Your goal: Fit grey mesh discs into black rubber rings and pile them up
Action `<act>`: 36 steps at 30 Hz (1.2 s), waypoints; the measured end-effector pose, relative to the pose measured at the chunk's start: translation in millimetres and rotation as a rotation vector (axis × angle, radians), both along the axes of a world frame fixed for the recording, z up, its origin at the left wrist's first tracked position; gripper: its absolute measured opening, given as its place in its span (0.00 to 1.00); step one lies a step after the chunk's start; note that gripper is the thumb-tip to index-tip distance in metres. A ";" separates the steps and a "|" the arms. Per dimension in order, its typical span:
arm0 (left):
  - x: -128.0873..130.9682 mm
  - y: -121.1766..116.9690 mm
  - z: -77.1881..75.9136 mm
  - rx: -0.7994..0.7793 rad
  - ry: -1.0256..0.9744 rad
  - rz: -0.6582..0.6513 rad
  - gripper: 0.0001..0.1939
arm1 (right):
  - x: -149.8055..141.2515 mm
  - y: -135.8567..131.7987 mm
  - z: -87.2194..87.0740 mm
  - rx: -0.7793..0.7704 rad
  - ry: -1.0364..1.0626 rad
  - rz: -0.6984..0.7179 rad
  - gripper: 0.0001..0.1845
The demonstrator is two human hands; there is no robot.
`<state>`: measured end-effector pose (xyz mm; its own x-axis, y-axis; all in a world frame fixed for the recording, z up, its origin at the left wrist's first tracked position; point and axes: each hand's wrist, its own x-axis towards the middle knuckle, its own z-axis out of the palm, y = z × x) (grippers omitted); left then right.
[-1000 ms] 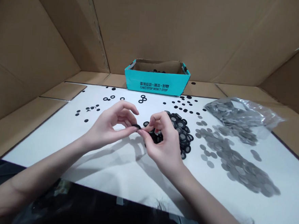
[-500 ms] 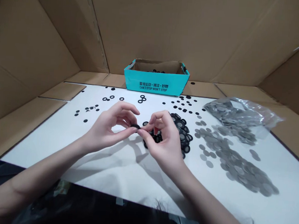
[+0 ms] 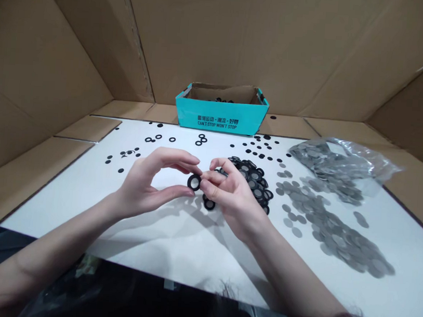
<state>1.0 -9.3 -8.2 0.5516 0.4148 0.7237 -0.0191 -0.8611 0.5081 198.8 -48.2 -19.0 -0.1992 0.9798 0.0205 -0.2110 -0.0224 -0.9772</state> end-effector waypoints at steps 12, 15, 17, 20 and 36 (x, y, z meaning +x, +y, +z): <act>0.4 -3.8 1.1 -0.015 0.048 0.077 0.18 | -5.3 -1.9 -2.3 0.051 -0.031 -0.019 0.32; 2.6 -6.6 -1.4 -0.134 0.052 0.090 0.14 | -6.1 -2.1 -4.5 0.077 0.002 -0.075 0.30; 2.7 -7.3 -0.6 -0.206 0.072 0.039 0.12 | -6.6 -2.6 -6.6 0.098 0.013 -0.091 0.29; -0.4 -6.7 6.2 -0.271 0.147 -0.010 0.13 | -6.5 -4.2 -8.5 0.172 -0.054 -0.081 0.25; -6.5 -2.8 9.7 -0.306 0.370 -0.010 0.15 | -3.5 -3.5 -6.5 0.320 -0.311 -0.108 0.18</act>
<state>-5.5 -12.0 1.5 0.7543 0.5714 0.3234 0.2030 -0.6714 0.7128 195.4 -51.8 -25.5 -0.1407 0.9493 0.2810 0.1093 0.2970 -0.9486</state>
